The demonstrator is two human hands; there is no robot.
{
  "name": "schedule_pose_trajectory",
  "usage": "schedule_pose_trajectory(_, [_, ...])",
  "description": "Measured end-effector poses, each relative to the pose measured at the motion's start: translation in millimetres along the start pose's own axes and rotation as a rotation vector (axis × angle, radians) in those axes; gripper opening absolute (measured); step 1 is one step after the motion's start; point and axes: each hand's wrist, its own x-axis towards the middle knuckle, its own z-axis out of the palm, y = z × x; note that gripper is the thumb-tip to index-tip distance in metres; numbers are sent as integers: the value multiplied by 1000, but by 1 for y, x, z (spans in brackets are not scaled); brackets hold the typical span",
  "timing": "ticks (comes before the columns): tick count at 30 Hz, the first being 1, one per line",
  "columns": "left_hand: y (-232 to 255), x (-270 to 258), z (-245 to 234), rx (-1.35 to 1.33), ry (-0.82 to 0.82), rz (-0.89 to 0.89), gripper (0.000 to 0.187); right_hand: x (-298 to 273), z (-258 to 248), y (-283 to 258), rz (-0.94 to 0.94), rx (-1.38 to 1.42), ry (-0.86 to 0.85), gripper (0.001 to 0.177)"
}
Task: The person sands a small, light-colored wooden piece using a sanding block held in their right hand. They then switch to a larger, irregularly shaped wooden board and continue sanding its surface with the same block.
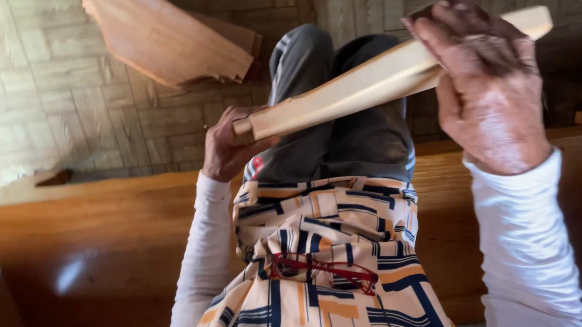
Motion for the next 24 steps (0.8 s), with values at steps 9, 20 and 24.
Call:
schedule_pose_trajectory(9, [29,7,-6,337,52,105,66,-10,6,-10,-58,-30,3,45])
schedule_pose_trajectory(20, [33,32,34,710,64,272,50,-22,33,-56,-85,-302,-58,40])
schedule_pose_trajectory(24, [44,38,34,702,11,240,46,-32,68,-95,-195,-860,-327,54])
